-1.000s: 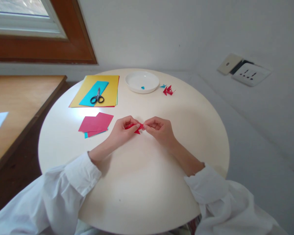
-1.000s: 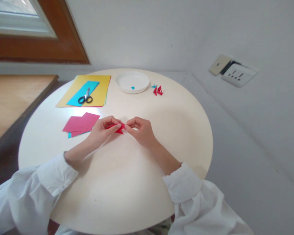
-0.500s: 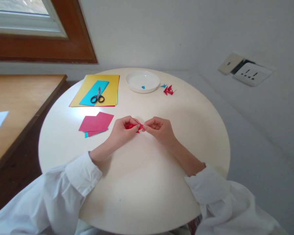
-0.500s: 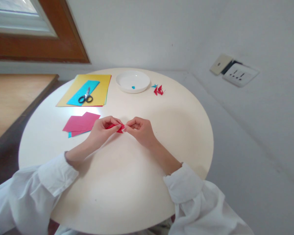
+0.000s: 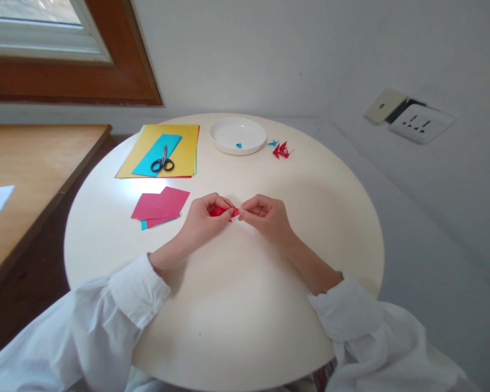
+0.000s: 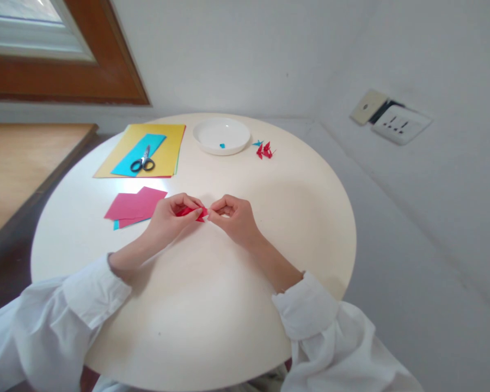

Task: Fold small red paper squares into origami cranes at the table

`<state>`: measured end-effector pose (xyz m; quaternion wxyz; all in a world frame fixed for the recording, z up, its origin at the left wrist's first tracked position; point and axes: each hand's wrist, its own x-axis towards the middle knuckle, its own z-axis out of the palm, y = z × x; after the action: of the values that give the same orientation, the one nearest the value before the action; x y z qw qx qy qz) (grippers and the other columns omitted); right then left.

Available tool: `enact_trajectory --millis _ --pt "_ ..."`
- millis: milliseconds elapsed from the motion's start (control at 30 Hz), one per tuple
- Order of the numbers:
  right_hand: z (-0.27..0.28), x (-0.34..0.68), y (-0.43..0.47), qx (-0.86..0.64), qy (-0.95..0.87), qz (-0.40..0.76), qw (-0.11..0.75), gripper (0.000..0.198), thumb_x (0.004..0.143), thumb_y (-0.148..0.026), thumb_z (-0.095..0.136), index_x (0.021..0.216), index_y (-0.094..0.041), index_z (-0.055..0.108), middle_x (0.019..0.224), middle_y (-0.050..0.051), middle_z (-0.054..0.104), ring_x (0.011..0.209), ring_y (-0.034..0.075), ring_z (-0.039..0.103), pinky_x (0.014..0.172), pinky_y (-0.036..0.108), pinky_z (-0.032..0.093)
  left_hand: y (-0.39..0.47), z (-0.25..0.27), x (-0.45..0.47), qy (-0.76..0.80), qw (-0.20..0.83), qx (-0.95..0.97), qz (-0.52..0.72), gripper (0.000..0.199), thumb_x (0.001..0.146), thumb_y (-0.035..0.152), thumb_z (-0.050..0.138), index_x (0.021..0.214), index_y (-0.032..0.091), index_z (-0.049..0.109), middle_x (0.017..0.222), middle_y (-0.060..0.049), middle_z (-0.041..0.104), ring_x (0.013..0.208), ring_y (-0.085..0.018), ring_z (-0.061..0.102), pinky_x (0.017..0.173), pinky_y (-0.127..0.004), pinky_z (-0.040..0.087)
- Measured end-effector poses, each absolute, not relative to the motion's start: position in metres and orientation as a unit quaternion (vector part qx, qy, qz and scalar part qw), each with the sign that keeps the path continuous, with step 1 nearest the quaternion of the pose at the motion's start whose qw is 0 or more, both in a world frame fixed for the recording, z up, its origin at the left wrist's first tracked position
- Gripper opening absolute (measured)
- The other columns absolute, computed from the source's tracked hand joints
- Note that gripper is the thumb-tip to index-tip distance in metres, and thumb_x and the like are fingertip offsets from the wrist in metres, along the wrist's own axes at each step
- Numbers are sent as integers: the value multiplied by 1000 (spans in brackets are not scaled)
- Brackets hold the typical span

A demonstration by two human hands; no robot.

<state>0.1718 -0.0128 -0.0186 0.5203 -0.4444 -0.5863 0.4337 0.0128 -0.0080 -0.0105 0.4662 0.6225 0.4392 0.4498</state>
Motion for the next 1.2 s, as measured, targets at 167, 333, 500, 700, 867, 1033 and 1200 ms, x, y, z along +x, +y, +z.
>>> enact_trajectory --millis 167,333,500,700,867,1033,1200 --pt "-17 171 -14 -444 -588 432 520 9 60 -20 67 58 -18 59 59 -1 63 56 11 58 55 25 47 -8 -13 14 432 458 622 466 10 67 16 60 62 17 51 69 -2 63 64 -14 60 60 -28 46" --pt "-15 170 -14 -444 -592 417 528 8 60 -19 66 57 -18 59 57 -2 62 55 11 57 54 25 47 -8 -15 14 434 453 624 466 13 70 18 59 62 17 50 67 -1 62 61 -13 59 56 -26 45" --pt "-14 169 -14 -440 -598 413 527 8 61 -19 66 57 -18 58 57 -2 62 55 11 57 55 24 48 -7 -15 15 426 434 633 479 12 69 14 59 61 17 50 66 0 62 60 -11 57 55 -24 44" --pt "-14 169 -14 -443 -602 405 526 8 61 -19 66 58 -18 59 58 -1 62 56 11 57 56 24 48 -7 -15 15 419 436 636 479 12 68 12 58 62 18 50 69 0 63 62 -12 58 57 -24 45" --pt "-15 169 -14 -441 -601 407 528 9 62 -21 66 58 -18 58 59 -1 62 57 11 58 57 25 48 -9 -13 14 416 437 635 483 13 67 12 59 61 18 50 69 -1 63 63 -11 58 57 -24 45" --pt "-16 169 -14 -444 -599 406 528 10 62 -22 67 59 -18 59 61 0 63 58 12 58 58 26 48 -9 -12 15 418 432 635 485 13 67 12 60 61 18 49 68 0 63 63 -12 58 57 -24 44" --pt "-16 170 -14 -451 -599 402 525 10 62 -23 68 59 -18 59 60 0 63 58 12 59 58 27 49 -9 -13 15 424 433 635 479 12 68 14 59 63 18 49 69 0 63 63 -12 58 58 -25 44"
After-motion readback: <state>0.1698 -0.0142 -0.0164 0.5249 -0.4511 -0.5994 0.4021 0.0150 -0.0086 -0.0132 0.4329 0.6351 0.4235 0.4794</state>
